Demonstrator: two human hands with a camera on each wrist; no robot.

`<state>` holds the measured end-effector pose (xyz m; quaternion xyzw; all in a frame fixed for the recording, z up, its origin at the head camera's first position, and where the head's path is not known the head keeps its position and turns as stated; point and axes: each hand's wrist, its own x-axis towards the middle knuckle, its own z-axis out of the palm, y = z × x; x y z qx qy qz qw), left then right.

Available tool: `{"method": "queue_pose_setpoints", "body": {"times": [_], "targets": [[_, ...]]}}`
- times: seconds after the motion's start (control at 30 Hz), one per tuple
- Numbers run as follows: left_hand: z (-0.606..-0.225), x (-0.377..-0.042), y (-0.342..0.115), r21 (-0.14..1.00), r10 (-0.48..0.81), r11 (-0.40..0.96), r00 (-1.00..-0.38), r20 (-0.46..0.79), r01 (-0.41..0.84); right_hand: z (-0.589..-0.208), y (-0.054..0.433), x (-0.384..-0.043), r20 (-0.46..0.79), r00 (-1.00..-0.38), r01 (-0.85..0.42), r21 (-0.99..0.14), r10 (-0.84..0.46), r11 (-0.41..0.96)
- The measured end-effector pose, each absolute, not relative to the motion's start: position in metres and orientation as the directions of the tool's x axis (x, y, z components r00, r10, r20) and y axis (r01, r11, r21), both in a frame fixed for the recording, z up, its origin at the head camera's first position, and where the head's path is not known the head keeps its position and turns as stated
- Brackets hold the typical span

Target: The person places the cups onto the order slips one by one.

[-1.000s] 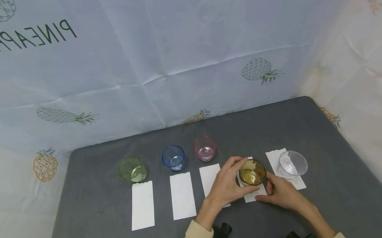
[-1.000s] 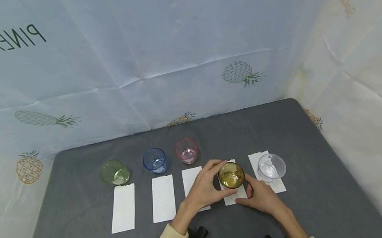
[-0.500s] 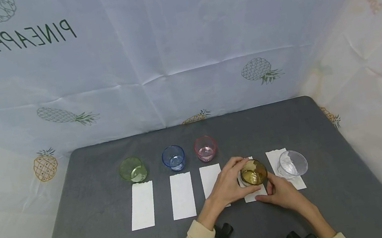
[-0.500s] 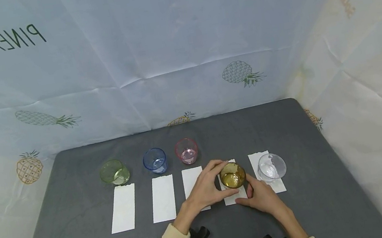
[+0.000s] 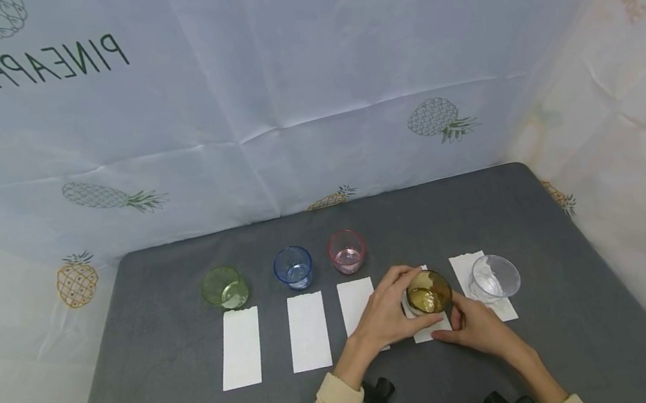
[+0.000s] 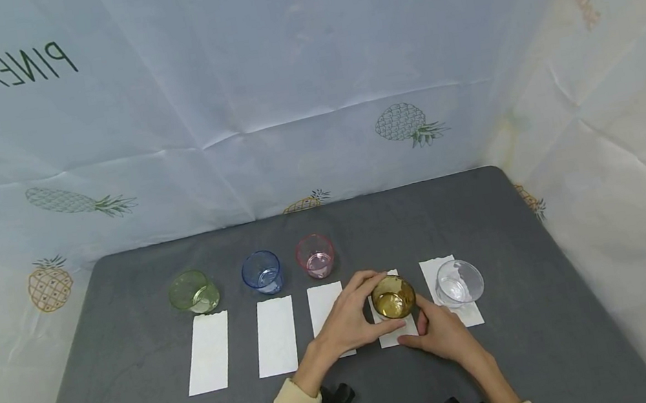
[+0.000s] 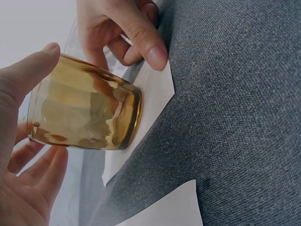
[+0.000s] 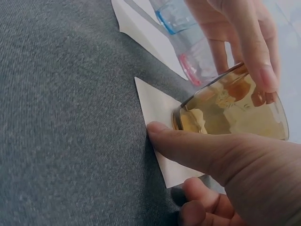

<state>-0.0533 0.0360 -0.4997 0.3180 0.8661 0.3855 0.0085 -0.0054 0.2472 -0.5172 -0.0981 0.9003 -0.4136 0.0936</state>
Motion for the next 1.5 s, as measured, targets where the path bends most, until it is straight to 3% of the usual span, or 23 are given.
{"method": "queue_pose_setpoints", "body": {"times": [0.53,0.87,1.07,1.5], "targets": [[-0.497,-0.056,0.031,0.704,0.571,0.475,-0.794,0.211,0.528,-0.52,0.242,0.001,-0.002,-0.985,-0.117,-0.722,-0.171,0.682],[-0.493,-0.06,0.022,0.701,0.577,0.461,-0.784,0.229,0.544,-0.506,0.241,0.006,0.192,-0.974,-0.22,-0.677,-0.121,0.702],[-0.487,-0.067,0.009,0.717,0.566,0.448,-0.79,0.235,0.534,-0.486,0.241,0.007,0.213,-0.968,-0.243,-0.682,-0.13,0.689],[-0.47,-0.092,-0.021,0.669,0.529,0.466,-0.788,0.314,0.579,-0.466,0.219,-0.001,0.265,-0.944,-0.328,-0.815,-0.196,0.478]]}}
